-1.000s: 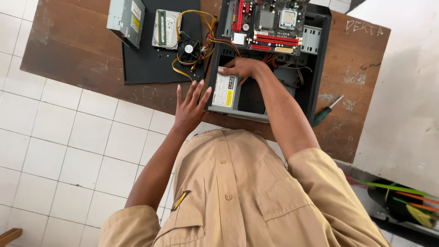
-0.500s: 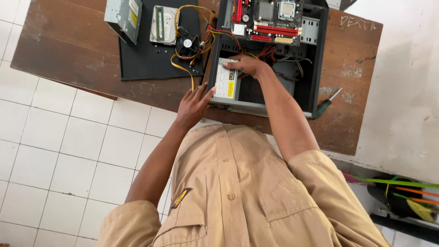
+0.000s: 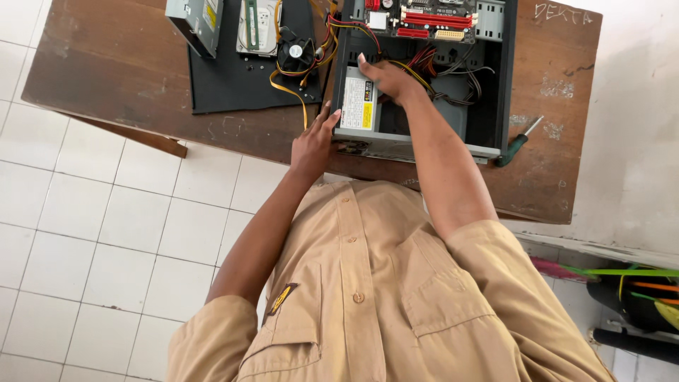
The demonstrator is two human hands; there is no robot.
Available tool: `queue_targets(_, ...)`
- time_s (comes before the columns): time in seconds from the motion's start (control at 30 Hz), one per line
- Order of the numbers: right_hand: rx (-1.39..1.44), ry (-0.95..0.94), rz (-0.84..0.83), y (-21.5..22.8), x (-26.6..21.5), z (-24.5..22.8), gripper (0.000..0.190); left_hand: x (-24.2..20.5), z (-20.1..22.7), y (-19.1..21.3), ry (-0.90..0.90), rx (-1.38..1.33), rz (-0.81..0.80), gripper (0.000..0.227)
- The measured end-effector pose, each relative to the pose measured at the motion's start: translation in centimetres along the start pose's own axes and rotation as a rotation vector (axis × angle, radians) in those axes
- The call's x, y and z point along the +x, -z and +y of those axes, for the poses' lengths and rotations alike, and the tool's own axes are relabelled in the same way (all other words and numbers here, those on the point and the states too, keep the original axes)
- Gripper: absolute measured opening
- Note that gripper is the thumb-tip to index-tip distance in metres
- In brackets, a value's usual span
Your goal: The person installs a power supply unit into a desktop computer case. They slide the unit into the chassis, align it, and secure it with screws using a screwdriver.
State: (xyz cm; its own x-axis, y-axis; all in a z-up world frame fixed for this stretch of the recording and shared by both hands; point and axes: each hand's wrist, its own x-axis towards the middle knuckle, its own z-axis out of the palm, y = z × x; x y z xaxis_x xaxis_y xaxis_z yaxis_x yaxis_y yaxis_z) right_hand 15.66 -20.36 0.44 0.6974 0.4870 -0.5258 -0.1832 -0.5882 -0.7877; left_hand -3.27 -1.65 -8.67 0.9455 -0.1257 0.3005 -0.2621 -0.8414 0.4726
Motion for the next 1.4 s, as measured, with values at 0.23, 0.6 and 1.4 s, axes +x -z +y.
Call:
queue_targets(0.23,0.015,0.037,0.026,0.0,-1.9,-1.7,0.065,0.2,-0.4,-0.1,-0.07,0.056,0.03,0.082)
queue_targets(0.6,0.038,0.015,-0.049,0.7,0.9,1.2,0.073,0.0,-1.0,-0.6,-0.041,0.034,-0.005,0.083)
queue_targets(1.4,-0.05,0.027,-0.09,1.7,-0.2,1.0,0.075,-0.6,0.4,-1.1,-0.09,0.128,0.021,0.074)
